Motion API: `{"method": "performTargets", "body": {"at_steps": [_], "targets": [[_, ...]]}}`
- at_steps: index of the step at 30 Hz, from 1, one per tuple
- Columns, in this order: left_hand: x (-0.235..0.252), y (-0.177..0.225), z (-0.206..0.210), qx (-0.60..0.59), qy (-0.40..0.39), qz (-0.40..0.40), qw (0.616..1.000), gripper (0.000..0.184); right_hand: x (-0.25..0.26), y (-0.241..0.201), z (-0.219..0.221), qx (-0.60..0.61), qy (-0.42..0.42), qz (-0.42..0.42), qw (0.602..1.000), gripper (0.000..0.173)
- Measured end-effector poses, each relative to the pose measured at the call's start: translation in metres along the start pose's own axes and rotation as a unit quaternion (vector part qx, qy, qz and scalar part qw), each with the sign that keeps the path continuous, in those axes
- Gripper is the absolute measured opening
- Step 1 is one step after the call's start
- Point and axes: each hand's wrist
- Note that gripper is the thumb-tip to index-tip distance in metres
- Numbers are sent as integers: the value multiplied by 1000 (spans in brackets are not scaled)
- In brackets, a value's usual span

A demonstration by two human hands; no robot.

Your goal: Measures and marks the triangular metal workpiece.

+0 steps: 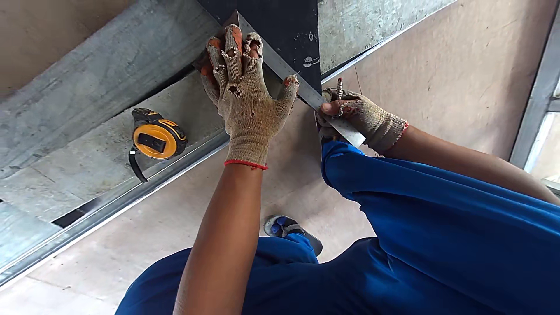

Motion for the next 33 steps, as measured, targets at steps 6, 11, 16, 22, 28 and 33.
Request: {"method": "performTargets", "body": {"at_steps": [6,11,16,22,28,33], "targets": [[7,6,-14,-2,-45,-30,999,89,-3,2,3,49,-34,-3,998,15],[12,9,-21,4,-63,-41,997,88,5,8,-2,73,-87,-13,993,14],[14,13,-22,0,-61,-49,997,86,13,13,-8,86,-125,-24,988,22],[15,13,-19,-7,-63,-54,997,86,20,20,-16,69,-118,-5,991,27],[13,13,-17,-12,-56,-52,997,84,26,20,-20,58,-144,25,988,25],[19,15,-21,-26,-79,-63,995,86,31,20,-26,60,-163,42,984,24]]}}
Point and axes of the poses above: each hand's wrist, its own x-axis towards the middle knuckle, its own z-axis out of the palm, y = z × x, and after that the axes turned 12 degrees about y, right-handed
